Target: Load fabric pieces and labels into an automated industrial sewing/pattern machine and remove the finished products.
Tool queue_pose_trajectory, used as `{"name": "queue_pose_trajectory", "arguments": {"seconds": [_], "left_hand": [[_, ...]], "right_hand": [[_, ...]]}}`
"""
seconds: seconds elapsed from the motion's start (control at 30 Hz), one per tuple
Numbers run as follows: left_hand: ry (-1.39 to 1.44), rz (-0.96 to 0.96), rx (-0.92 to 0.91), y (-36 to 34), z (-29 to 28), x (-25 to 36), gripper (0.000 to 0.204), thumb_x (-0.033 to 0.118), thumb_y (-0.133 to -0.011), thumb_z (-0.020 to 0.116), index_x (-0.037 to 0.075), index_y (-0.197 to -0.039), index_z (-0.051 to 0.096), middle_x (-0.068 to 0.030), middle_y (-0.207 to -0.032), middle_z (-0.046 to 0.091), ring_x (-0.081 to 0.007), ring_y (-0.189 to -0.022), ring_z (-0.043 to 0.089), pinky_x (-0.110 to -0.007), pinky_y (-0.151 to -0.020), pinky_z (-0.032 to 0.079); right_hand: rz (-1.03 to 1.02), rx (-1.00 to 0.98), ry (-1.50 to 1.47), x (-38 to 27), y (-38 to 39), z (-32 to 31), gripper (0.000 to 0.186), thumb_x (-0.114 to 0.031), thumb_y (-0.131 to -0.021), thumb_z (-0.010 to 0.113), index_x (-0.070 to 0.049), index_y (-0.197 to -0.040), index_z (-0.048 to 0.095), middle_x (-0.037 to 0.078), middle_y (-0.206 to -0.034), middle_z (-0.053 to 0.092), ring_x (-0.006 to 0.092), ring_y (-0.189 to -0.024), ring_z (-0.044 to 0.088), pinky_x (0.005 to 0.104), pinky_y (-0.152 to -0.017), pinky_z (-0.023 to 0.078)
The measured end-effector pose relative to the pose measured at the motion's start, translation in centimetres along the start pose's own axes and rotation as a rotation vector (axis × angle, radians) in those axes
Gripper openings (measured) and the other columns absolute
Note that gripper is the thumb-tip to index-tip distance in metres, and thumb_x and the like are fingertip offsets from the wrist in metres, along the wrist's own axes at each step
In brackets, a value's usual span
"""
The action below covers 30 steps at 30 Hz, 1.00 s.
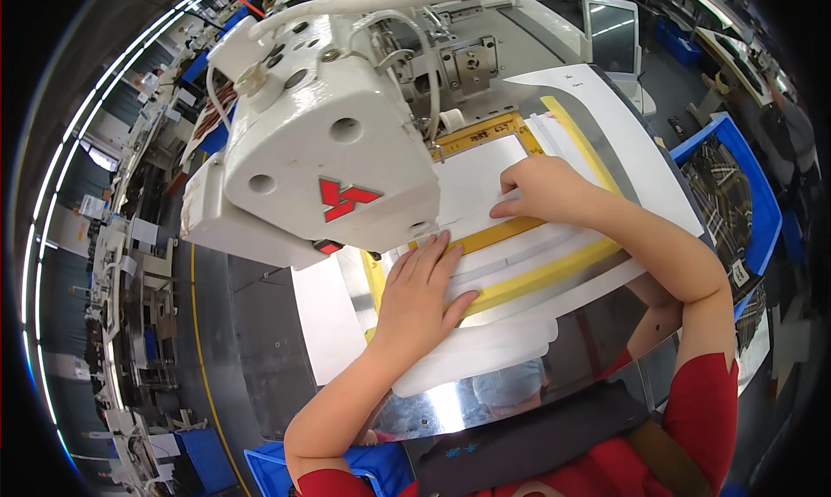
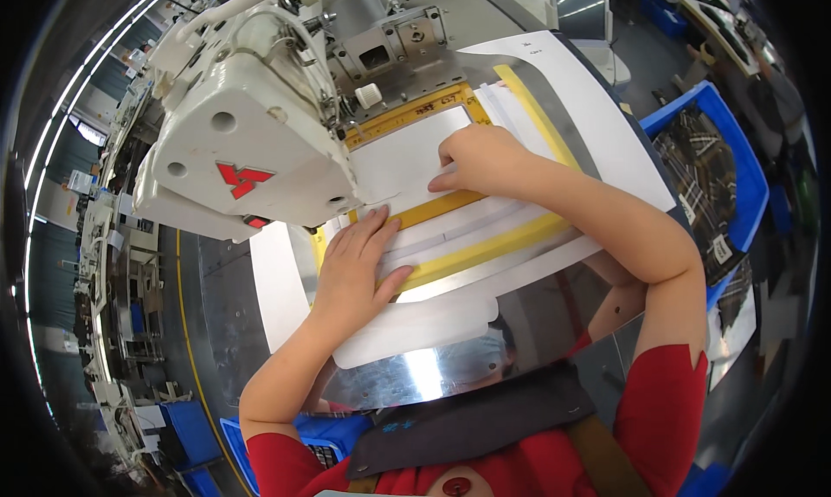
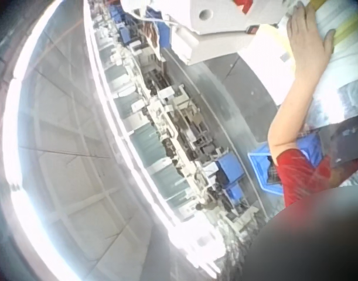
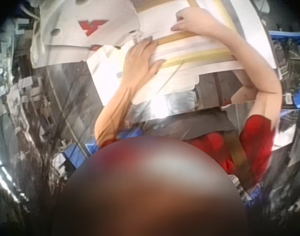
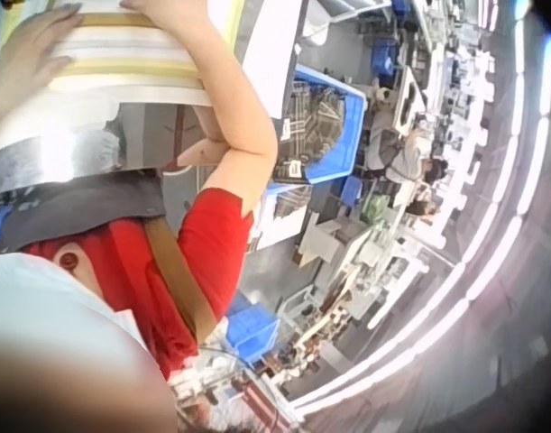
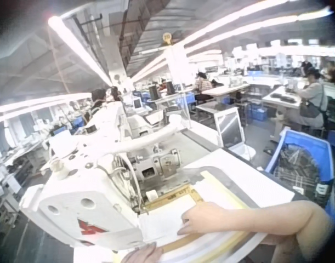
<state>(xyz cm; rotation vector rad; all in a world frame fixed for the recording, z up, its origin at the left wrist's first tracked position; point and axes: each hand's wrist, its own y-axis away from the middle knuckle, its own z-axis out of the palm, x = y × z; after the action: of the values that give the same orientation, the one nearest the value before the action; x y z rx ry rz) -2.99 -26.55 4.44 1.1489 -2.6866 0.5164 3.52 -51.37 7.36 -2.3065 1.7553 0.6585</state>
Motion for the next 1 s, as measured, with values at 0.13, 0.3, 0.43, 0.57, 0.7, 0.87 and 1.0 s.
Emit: {"name": "queue_pose_trajectory", "arguments": {"seconds": [0.13, 0.3, 0.43, 0.57, 0.7, 0.87, 1.0], "left_hand": [[-0.034, 0.005, 0.004, 0.0, -0.2, 0.1, 0.057, 0.03, -0.081, 0.069, 0.005, -0.13, 0.052, -0.0158, -0.139, 0.048, -0.0338, -0.124, 0.048, -0.044, -0.104, 0.035], [-0.112, -0.029, -0.003, 0.0, -0.1, 0.5, 0.057, 0.032, -0.081, 0.07, 0.005, -0.129, 0.053, -0.0158, -0.139, 0.048, -0.0347, -0.122, 0.049, -0.044, -0.103, 0.037], [-0.111, -0.048, 0.007, 0.0, -0.1, 0.6, 0.057, 0.032, -0.081, 0.07, 0.006, -0.128, 0.053, -0.0157, -0.139, 0.048, -0.0348, -0.122, 0.049, -0.044, -0.102, 0.037], [-0.111, 0.002, 0.046, -0.1, 0.0, 0.5, 0.056, 0.031, -0.08, 0.07, 0.007, -0.128, 0.054, -0.0154, -0.138, 0.048, -0.0332, -0.123, 0.05, -0.046, -0.102, 0.037], [-0.066, 0.091, 0.104, 0.8, -0.7, 1.0, 0.046, 0.027, -0.08, 0.071, 0.008, -0.12, 0.059, -0.0119, -0.13, 0.056, -0.0297, -0.121, 0.053, -0.045, -0.102, 0.038], [0.032, 0.201, 0.139, 1.1, -0.7, 1.6, 0.035, 0.024, -0.079, 0.071, 0.009, -0.11, 0.063, -0.007, -0.117, 0.064, -0.0252, -0.11, 0.06, -0.044, -0.099, 0.041], [0.118, 0.24, 0.054, 1.4, -1.3, 2.2, 0.031, 0.024, -0.08, 0.072, 0.01, -0.106, 0.065, -0.004, -0.109, 0.067, -0.0226, -0.101, 0.063, -0.043, -0.097, 0.043]], "right_hand": [[0.071, 0.054, -0.075, 3.0, 1.5, -1.2, 0.034, -0.037, -0.079, 0.074, -0.004, -0.08, 0.066, 0.013, -0.075, 0.065, 0.0255, -0.072, 0.062, 0.0343, -0.067, 0.047], [0.11, 0.04, -0.092, 4.0, 1.8, -1.3, 0.034, -0.036, -0.078, 0.075, -0.005, -0.079, 0.061, 0.01, -0.074, 0.063, 0.0241, -0.073, 0.06, 0.0339, -0.066, 0.045], [0.056, 0.137, -0.052, 4.3, 1.7, -1.1, 0.033, -0.034, -0.078, 0.076, -0.007, -0.089, 0.06, 0.009, -0.082, 0.062, 0.0226, -0.078, 0.059, 0.0324, -0.068, 0.045], [0.119, 0.217, -0.434, 5.6, 1.4, -1.0, 0.03, -0.031, -0.079, 0.076, -0.007, -0.088, 0.059, 0.009, -0.084, 0.061, 0.0237, -0.079, 0.058, 0.0332, -0.072, 0.046], [-0.21, 0.369, -0.446, 4.6, 1.3, -0.3, 0.023, -0.026, -0.084, 0.07, -0.006, -0.083, 0.06, 0.009, -0.082, 0.059, 0.0251, -0.079, 0.056, 0.0357, -0.079, 0.046], [-0.514, 0.201, 0.116, 5.2, 1.8, -0.1, 0.02, -0.019, -0.088, 0.059, -0.003, -0.075, 0.06, 0.01, -0.081, 0.058, 0.0284, -0.086, 0.052, 0.0406, -0.093, 0.039], [-0.483, 0.297, -0.076, 5.1, 1.5, 0.8, 0.023, -0.022, -0.089, 0.059, -0.004, -0.074, 0.06, 0.01, -0.082, 0.059, 0.0294, -0.084, 0.052, 0.0391, -0.09, 0.04]]}}
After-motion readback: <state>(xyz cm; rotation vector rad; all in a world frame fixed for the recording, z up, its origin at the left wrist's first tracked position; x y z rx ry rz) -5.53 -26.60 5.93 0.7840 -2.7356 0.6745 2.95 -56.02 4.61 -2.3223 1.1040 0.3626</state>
